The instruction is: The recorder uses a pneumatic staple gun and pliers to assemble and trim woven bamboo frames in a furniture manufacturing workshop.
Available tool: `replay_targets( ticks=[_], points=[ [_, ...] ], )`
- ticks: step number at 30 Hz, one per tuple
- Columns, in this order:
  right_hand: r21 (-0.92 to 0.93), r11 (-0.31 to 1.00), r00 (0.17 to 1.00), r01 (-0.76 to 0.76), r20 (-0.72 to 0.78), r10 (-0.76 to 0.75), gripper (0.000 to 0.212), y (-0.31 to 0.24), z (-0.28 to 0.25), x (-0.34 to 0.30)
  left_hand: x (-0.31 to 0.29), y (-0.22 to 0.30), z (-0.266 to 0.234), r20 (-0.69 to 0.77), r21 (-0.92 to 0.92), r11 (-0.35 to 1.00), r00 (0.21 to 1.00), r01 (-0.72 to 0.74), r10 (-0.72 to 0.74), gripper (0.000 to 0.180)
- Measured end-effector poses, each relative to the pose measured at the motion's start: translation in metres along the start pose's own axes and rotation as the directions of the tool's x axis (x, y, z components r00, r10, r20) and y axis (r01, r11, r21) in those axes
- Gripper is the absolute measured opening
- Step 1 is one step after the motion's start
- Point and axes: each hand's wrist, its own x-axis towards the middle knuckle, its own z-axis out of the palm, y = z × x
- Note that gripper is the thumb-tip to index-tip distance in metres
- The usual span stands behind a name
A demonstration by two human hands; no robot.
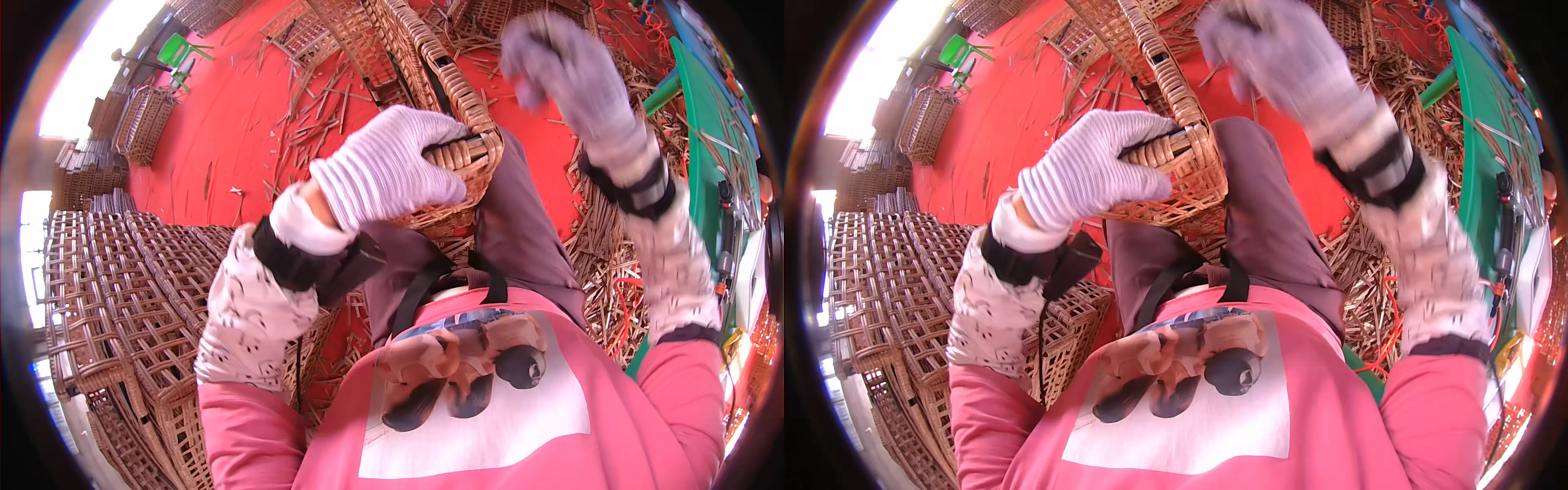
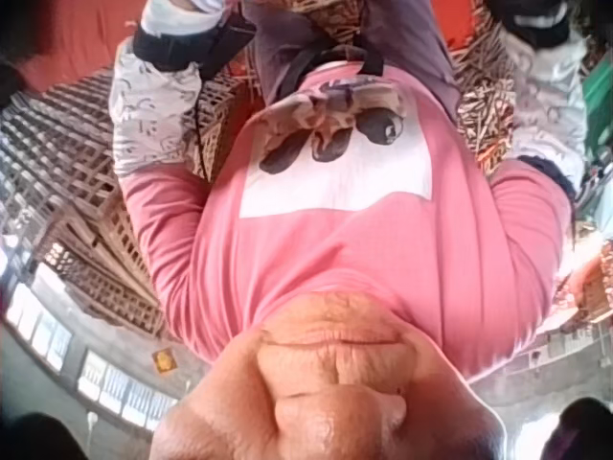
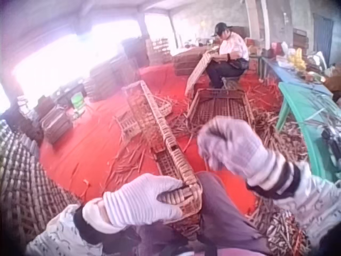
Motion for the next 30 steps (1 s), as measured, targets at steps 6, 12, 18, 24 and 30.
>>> replay_targets(
  ticks=[6,12,18,24,30],
  points=[
    [0.500,0.767,0.915,-0.402,0.234,0.328,0.044,0.018,0.042,-0.121,0.016,0.007,-0.001,0.174,-0.358,0.928,0.984,0.104,-0.043,0.025],
    [0.452,0.660,0.765,-0.600,0.566,0.308,0.028,-0.014,0.024,-0.113,0.014,-0.007,-0.007,0.123,0.007,0.970,0.963,-0.242,0.239,0.021],
    [-0.134,0.968,0.963,0.210,-0.143,-0.229,0.041,0.027,0.050,-0.117,0.014,-0.011,-0.007,0.158,0.080,0.947,0.942,-0.310,0.295,0.022],
    [-0.252,0.737,0.771,0.627,0.062,-0.634,0.026,0.003,0.053,-0.110,0.017,-0.024,-0.017,0.189,0.224,0.799,0.829,-0.558,0.526,0.024],
    [0.624,0.722,0.954,-0.299,0.165,0.252,0.010,0.030,0.069,-0.123,0.018,-0.021,-0.014,0.198,0.138,0.854,0.859,-0.501,0.472,0.026]
  ],
)
